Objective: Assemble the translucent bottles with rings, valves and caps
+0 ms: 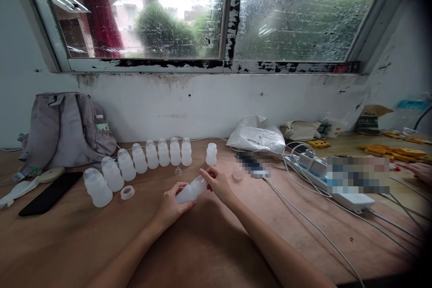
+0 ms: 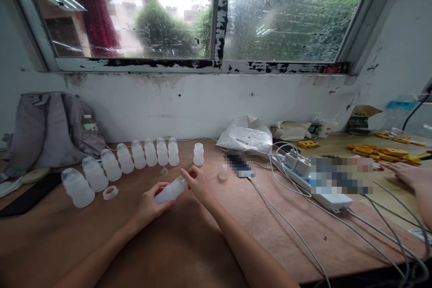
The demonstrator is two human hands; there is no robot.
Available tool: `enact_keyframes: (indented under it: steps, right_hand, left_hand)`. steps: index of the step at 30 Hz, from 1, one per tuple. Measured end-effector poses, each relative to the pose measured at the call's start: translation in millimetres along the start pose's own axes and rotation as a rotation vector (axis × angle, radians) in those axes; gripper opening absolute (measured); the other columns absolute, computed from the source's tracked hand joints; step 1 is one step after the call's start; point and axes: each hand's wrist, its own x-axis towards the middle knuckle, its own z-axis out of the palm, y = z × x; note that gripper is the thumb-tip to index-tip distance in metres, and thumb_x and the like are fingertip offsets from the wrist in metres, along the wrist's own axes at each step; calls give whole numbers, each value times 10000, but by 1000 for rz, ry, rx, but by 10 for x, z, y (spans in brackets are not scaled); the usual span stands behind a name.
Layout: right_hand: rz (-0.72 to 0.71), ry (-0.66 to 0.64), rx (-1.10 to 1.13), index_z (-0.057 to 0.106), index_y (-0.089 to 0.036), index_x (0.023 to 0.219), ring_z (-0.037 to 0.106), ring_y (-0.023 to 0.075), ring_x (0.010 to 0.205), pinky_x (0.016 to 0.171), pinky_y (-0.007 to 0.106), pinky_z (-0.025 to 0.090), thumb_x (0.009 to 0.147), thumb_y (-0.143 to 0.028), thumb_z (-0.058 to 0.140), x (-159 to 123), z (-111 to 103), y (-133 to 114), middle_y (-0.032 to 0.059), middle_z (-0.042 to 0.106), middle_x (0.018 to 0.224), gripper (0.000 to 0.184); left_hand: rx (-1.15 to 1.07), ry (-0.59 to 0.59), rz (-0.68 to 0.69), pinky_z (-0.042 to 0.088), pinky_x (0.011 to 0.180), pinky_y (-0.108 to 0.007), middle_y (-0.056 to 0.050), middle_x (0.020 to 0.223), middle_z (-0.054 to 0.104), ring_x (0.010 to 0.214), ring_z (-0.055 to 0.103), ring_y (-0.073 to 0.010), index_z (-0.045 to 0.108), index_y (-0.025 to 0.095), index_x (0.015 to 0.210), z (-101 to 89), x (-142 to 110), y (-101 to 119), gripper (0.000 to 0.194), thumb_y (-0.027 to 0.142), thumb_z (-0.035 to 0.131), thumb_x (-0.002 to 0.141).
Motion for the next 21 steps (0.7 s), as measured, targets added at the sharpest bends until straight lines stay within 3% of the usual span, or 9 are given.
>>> enact_keyframes:
  steps: [4, 7, 17, 19, 21]
  right_hand:
    - [29, -48, 56, 429, -186, 603, 392, 63, 319, 279, 172, 268, 815, -377, 353, -81, 124, 35, -64, 412, 474, 295]
    - [25, 2, 72, 420, -185, 588, 381, 65, 321, 263, 171, 267, 814, -341, 309, -128, 205, 67, -58, 394, 480, 297]
    - [-256, 103, -75, 412, -177, 540, 368, 76, 409, 412, 205, 287, 834, -317, 309, -176, 258, 102, -40, 381, 457, 341]
    - [-226, 95, -20, 406, -179, 548, 375, 80, 428, 420, 205, 294, 836, -344, 322, -157, 270, 86, -39, 386, 479, 342]
    - [-108, 69, 97, 430, -184, 628, 393, 87, 446, 409, 197, 303, 829, -388, 358, -142, 284, 64, -46, 396, 516, 295]
  left_hand:
    - [-48, -31, 15, 442, 677, -250, -11, 853, 639, 782, 582, -176, 559, 197, 942, 5, 29, -82, 431, 355, 693, 564]
    - [-119, -78, 27, 433, 655, -244, -24, 811, 644, 751, 581, -177, 563, 166, 916, -3, 62, -152, 443, 344, 719, 541]
    - [-334, -235, -44, 389, 580, -219, -1, 693, 612, 640, 541, -137, 570, 133, 841, -75, 117, -148, 398, 299, 738, 521]
    - [-312, -219, -24, 393, 588, -224, -5, 715, 609, 657, 543, -142, 559, 138, 843, -76, 110, -149, 390, 313, 727, 538]
    - [-247, -170, 10, 407, 620, -240, -16, 756, 609, 701, 548, -156, 544, 147, 871, -58, 98, -147, 385, 340, 701, 578]
